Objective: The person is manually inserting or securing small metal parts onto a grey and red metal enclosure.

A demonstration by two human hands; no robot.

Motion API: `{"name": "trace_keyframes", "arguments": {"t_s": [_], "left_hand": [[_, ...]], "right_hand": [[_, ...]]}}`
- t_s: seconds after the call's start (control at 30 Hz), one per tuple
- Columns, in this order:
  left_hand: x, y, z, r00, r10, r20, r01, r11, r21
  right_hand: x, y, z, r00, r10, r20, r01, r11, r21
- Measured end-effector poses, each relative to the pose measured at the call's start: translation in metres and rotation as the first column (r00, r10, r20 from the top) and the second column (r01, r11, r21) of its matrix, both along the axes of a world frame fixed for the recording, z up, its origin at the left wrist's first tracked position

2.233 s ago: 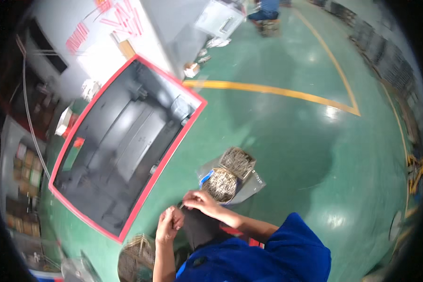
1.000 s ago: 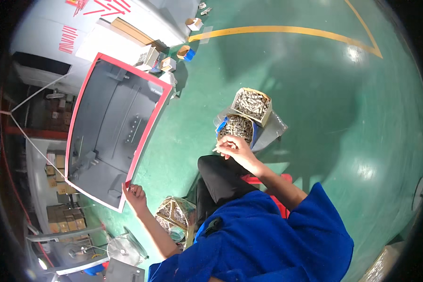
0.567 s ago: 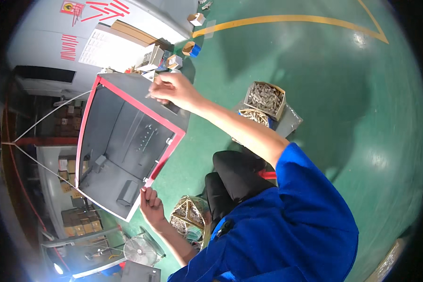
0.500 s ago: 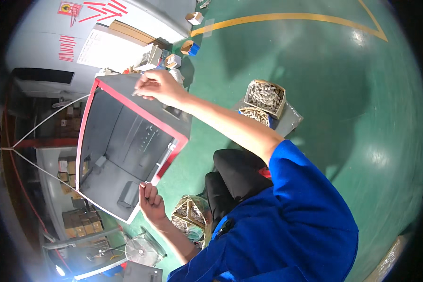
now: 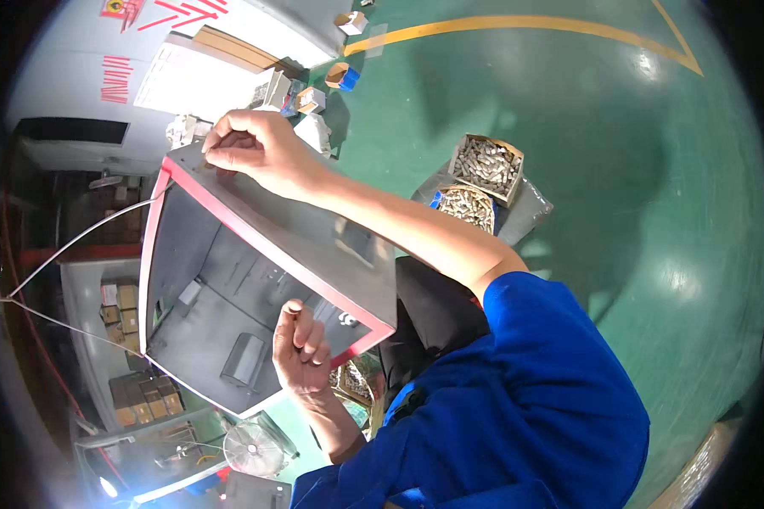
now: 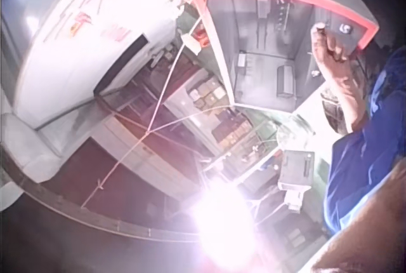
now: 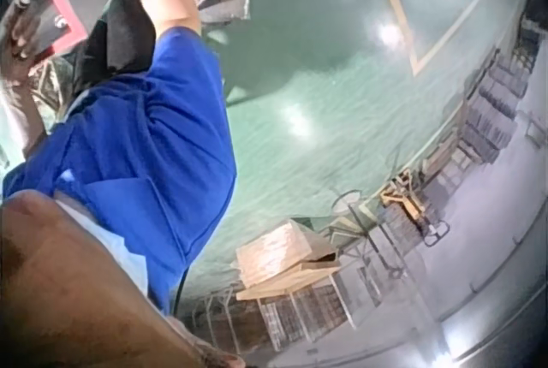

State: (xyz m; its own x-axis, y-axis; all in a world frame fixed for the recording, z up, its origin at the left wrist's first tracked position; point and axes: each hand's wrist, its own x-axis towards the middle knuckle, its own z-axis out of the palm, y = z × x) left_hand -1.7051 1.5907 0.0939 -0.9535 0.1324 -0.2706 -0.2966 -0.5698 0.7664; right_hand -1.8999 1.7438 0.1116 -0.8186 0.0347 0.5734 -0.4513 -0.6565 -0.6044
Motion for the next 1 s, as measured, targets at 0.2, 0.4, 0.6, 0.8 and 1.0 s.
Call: {"name": "trace_keyframes", "arguments": {"t_s": [0.2,0.4,0.6,0.8,1.0], "left_hand": [[0.012,0.008,0.007,0.999,-0.036,0.032,0.039,0.995,-0.096],[0.016,0.016,0.009,0.993,-0.11,0.037,0.114,0.981,-0.159],[0.017,-0.007,-0.003,1.0,0.01,0.008,-0.007,0.954,-0.301],[-0.002,-0.019,-0.019,0.997,0.077,0.023,-0.068,0.962,-0.263],[-0.008,-0.049,-0.035,0.986,0.163,0.044,-0.151,0.967,-0.206]], "right_hand": [[0.014,0.007,0.015,0.994,-0.058,-0.088,0.064,0.996,0.069],[0.014,0.009,0.013,0.962,-0.162,-0.219,0.199,0.967,0.157],[0.002,-0.025,-0.002,0.984,-0.113,-0.14,0.136,0.977,0.167],[-0.015,0.051,-0.109,0.986,-0.145,0.081,0.08,0.843,0.532],[0.004,0.138,-0.195,0.951,-0.308,0.024,0.075,0.304,0.95]]}}
